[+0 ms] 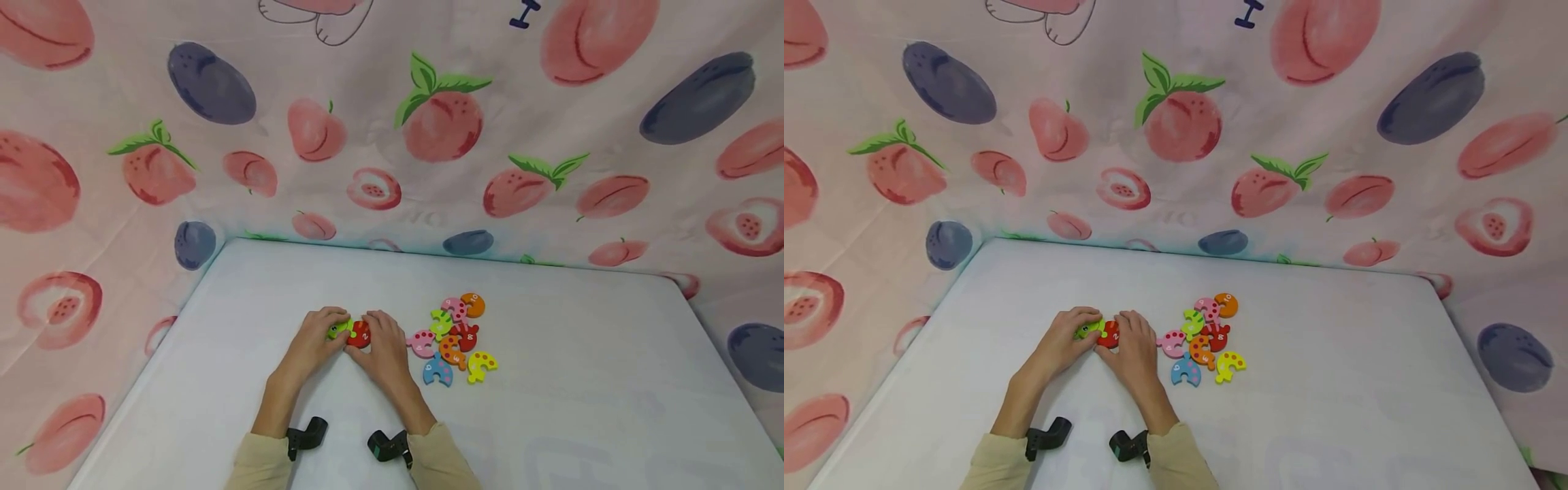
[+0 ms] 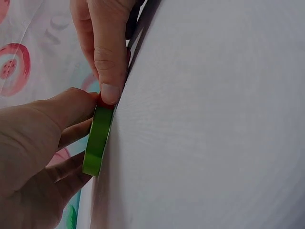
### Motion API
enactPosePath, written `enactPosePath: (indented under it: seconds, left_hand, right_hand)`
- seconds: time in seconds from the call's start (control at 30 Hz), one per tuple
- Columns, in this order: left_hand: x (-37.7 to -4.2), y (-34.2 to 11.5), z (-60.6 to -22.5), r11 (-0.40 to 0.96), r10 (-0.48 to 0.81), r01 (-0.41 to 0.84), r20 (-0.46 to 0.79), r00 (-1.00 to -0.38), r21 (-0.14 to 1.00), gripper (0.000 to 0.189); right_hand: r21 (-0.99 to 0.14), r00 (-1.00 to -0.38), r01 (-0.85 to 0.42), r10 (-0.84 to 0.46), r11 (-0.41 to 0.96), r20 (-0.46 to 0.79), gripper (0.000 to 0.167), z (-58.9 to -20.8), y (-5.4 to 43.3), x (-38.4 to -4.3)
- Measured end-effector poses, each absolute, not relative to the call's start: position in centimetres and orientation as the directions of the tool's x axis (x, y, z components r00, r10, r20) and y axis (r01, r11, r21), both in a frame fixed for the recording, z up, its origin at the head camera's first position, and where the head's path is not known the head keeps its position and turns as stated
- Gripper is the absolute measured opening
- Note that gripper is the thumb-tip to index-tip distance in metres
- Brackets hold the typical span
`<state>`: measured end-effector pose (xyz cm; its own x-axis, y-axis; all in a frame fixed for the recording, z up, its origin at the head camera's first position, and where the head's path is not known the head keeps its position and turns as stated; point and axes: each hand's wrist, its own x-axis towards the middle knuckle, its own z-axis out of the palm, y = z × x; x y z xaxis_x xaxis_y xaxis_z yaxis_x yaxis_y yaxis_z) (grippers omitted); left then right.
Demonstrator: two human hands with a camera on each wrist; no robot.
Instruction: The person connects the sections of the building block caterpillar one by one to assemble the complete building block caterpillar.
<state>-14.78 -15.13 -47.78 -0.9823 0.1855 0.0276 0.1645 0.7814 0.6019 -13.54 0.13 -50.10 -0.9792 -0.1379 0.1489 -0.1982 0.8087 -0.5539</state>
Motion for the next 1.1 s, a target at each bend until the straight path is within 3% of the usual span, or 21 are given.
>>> enactPosePath:
  seconds: [1.1]
  left_hand:
    - [-14.3,-14.6,-47.9,0.804,0.166,0.175,0.068,-0.984,0.568,0.035]
  right_hand:
    - [-0.580,-0.972,-0.230,-0.212,0.782,0.100,0.076,-49.9,3.0,-10.5]
